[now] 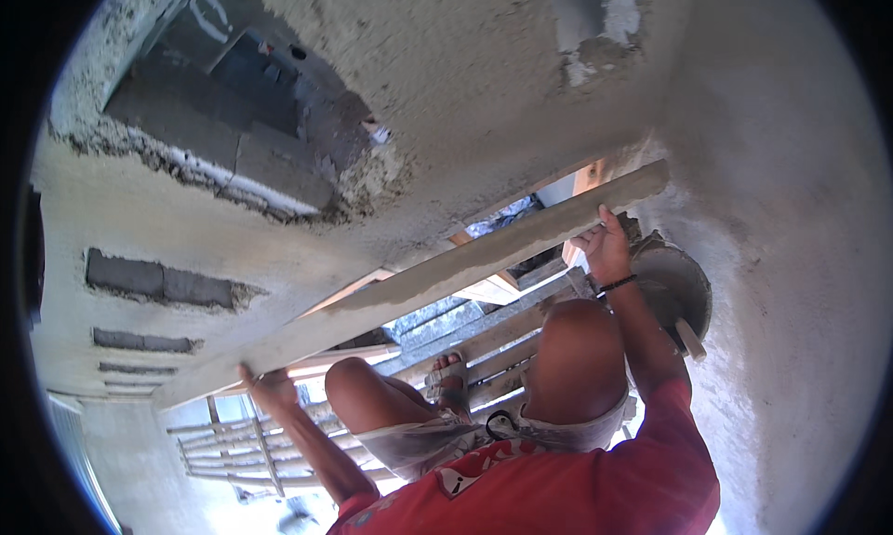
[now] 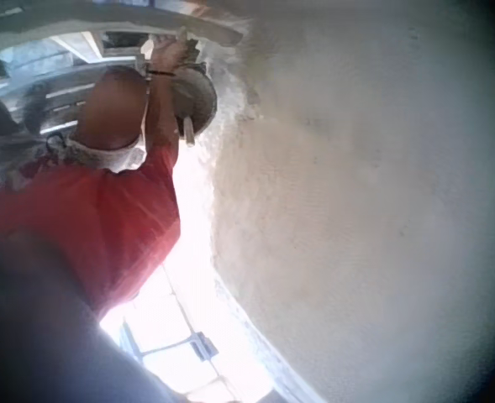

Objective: The person applies plaster to a high corner of a wall using a trowel while standing on a bamboo scaffold, smoothing the material over the surface and into gaps.

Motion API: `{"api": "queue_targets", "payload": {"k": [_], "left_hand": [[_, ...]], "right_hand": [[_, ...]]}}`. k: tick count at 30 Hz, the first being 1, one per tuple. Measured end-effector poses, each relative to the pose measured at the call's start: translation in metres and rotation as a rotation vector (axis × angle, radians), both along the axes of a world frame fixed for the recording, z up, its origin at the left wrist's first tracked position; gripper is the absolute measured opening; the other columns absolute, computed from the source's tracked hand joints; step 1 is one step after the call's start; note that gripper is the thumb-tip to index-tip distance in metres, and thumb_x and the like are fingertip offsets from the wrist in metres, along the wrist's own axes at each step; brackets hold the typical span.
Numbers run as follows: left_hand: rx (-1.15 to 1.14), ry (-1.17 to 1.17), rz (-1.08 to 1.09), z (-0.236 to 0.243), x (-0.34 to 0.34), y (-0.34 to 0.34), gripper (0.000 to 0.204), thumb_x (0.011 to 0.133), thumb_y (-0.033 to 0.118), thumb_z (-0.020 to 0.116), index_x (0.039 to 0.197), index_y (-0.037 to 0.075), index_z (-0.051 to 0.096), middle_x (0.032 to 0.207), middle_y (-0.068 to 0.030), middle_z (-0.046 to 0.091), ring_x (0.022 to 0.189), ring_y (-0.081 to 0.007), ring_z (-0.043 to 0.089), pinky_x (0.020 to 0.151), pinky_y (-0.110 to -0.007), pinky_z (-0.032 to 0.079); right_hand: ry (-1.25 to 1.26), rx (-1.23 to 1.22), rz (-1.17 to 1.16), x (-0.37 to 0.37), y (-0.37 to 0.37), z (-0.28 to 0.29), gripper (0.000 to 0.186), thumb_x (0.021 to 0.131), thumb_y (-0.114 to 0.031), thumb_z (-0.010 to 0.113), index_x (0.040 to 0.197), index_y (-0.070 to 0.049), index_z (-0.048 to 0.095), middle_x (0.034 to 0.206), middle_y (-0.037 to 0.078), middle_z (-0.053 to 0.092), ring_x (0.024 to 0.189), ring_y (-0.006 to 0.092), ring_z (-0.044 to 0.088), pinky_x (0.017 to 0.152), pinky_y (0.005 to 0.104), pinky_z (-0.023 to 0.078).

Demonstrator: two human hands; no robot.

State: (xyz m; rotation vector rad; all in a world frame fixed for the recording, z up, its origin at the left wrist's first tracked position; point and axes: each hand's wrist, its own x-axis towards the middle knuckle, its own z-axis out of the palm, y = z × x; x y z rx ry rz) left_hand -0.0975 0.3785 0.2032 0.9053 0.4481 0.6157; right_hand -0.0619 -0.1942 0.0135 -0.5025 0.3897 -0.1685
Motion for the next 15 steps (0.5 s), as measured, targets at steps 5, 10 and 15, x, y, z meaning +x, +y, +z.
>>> {"api": "queue_targets", "payload": {"k": [5, 10, 15], "left_hand": [[-0.276, 0.186, -0.05, -0.114, 0.016, 0.039, 0.052, 0.082, 0.032, 0.062, 0.122, 0.004, 0.045, 0.124, -0.0136, 0.05, 0.114, -0.0295, 0.049, 0.098, -0.047, 0.042], [-0.384, 0.254, -0.043, -0.184, 0.045, 0.02, 0.068, 0.087, 0.053, 0.053, 0.132, 0.004, 0.037, 0.132, -0.0165, 0.044, 0.125, -0.0315, 0.042, 0.104, -0.048, 0.036], [-0.401, 0.261, -0.103, -0.219, 0.075, 0.024, 0.072, 0.09, 0.061, 0.042, 0.133, 0.004, 0.039, 0.132, -0.0146, 0.045, 0.122, -0.031, 0.044, 0.101, -0.049, 0.038]], "right_hand": [[0.138, -0.093, 0.055, 0.006, -0.012, -0.035, 0.045, 0.089, -0.04, 0.058, 0.121, -0.009, 0.05, 0.121, 0.011, 0.056, 0.112, 0.0254, 0.053, 0.091, 0.0397, 0.044], [0.198, -0.161, 0.074, 0.023, -0.038, -0.07, 0.038, 0.088, -0.038, 0.061, 0.115, -0.014, 0.052, 0.114, 0.007, 0.058, 0.105, 0.0227, 0.055, 0.086, 0.0399, 0.045], [0.223, -0.076, 0.112, 0.045, -0.048, -0.079, 0.032, 0.088, -0.036, 0.06, 0.112, -0.015, 0.054, 0.111, 0.005, 0.06, 0.1, 0.0213, 0.057, 0.081, 0.0376, 0.047]]}}
